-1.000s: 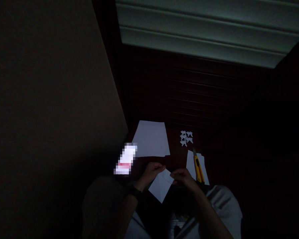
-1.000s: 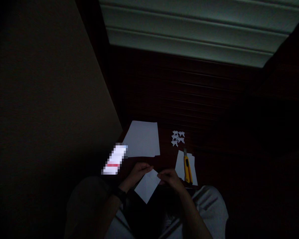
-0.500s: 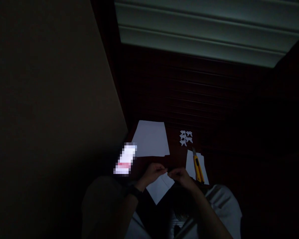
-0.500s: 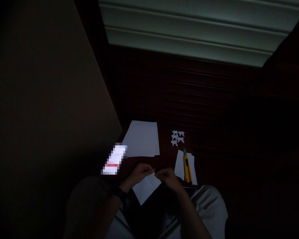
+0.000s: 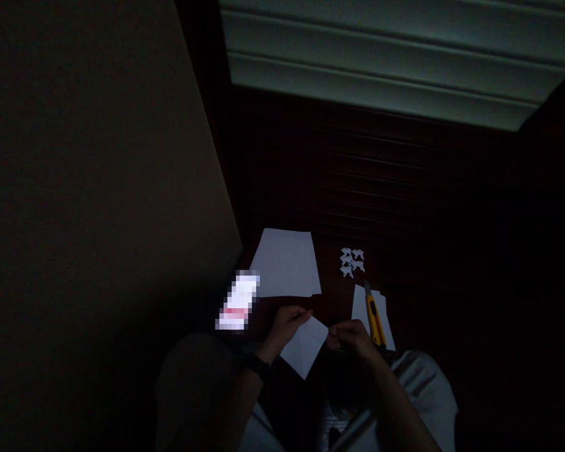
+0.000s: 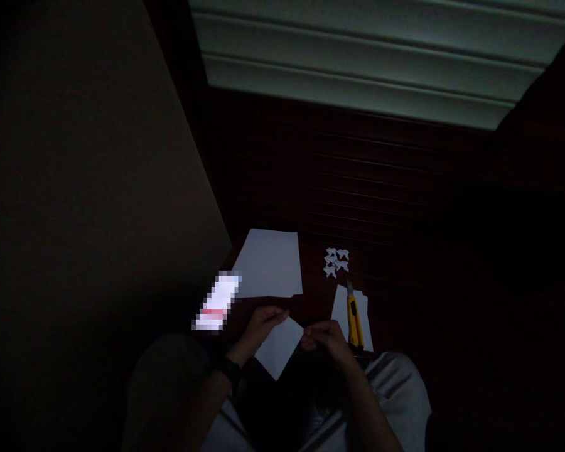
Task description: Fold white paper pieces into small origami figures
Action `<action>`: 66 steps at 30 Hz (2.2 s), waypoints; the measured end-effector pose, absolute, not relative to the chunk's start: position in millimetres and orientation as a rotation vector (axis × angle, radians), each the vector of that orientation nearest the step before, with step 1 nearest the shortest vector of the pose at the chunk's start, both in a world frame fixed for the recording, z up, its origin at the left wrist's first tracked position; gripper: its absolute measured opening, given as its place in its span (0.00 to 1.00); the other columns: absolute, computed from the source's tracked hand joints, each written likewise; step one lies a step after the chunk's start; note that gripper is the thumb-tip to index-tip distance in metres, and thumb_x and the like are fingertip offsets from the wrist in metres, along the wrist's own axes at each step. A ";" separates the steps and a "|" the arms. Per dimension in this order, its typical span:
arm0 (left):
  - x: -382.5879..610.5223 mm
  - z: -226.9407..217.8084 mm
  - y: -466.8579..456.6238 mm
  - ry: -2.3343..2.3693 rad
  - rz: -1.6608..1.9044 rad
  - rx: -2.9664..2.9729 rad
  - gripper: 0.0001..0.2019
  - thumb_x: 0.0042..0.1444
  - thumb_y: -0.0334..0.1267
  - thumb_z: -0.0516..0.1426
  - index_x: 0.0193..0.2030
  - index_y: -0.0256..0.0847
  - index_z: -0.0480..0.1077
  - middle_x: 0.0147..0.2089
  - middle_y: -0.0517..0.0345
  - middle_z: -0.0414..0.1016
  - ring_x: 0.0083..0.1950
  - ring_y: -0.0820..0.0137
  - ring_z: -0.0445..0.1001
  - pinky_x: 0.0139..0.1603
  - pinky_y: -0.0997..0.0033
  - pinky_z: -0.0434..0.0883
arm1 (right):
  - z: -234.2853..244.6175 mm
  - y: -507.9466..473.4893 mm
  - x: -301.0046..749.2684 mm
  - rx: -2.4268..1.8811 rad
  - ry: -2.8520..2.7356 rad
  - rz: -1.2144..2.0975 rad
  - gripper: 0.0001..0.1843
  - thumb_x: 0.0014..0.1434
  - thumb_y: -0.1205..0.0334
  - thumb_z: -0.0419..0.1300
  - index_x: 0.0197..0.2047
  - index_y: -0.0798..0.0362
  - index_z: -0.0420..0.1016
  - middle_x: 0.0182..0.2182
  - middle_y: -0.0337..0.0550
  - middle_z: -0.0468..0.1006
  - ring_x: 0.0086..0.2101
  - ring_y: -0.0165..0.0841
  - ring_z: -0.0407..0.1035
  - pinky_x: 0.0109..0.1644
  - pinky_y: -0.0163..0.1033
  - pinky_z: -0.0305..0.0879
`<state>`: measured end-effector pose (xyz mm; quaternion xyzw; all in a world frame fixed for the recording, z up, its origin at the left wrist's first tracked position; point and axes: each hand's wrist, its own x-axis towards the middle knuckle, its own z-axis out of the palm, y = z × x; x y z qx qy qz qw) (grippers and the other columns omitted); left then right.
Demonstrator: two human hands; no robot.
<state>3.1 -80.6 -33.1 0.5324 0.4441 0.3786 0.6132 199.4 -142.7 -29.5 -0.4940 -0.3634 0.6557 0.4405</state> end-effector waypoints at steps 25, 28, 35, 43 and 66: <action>0.2 -37.9 -77.3 0.892 0.654 1.318 0.16 0.46 0.46 0.58 0.32 0.32 0.75 0.30 0.50 0.76 0.31 0.67 0.72 0.30 0.72 0.66 | -45.5 -112.5 175.0 -1.497 -1.146 1.028 0.20 0.45 0.46 0.60 0.23 0.57 0.73 0.20 0.41 0.71 0.23 0.30 0.61 0.26 0.33 0.57; -0.5 -36.2 -77.4 0.874 0.632 1.265 0.17 0.45 0.47 0.59 0.33 0.32 0.74 0.31 0.50 0.76 0.32 0.66 0.73 0.31 0.71 0.68 | -48.1 -111.9 174.8 -1.497 -1.120 1.005 0.19 0.47 0.47 0.59 0.23 0.57 0.72 0.19 0.40 0.69 0.22 0.28 0.59 0.25 0.32 0.55; -2.6 -33.3 -77.0 0.833 0.595 1.182 0.19 0.43 0.47 0.60 0.33 0.30 0.73 0.32 0.48 0.76 0.34 0.64 0.74 0.35 0.65 0.71 | -43.2 -114.8 178.9 -1.449 -1.130 0.988 0.18 0.49 0.49 0.58 0.23 0.57 0.70 0.19 0.38 0.67 0.23 0.28 0.58 0.26 0.32 0.54; -4.1 -25.9 -78.3 0.834 0.599 1.141 0.19 0.44 0.47 0.60 0.34 0.30 0.73 0.32 0.47 0.76 0.33 0.64 0.75 0.36 0.64 0.71 | -44.3 -117.9 183.4 -1.456 -1.005 0.996 0.19 0.47 0.47 0.59 0.21 0.55 0.67 0.18 0.36 0.64 0.21 0.27 0.56 0.25 0.33 0.53; 4.0 -32.5 -79.4 0.971 0.702 1.315 0.21 0.46 0.53 0.56 0.31 0.33 0.72 0.26 0.55 0.73 0.20 0.76 0.67 0.17 0.79 0.62 | -48.0 -110.9 176.9 -1.434 -1.088 1.169 0.17 0.43 0.49 0.62 0.25 0.56 0.72 0.20 0.39 0.72 0.21 0.28 0.62 0.23 0.32 0.55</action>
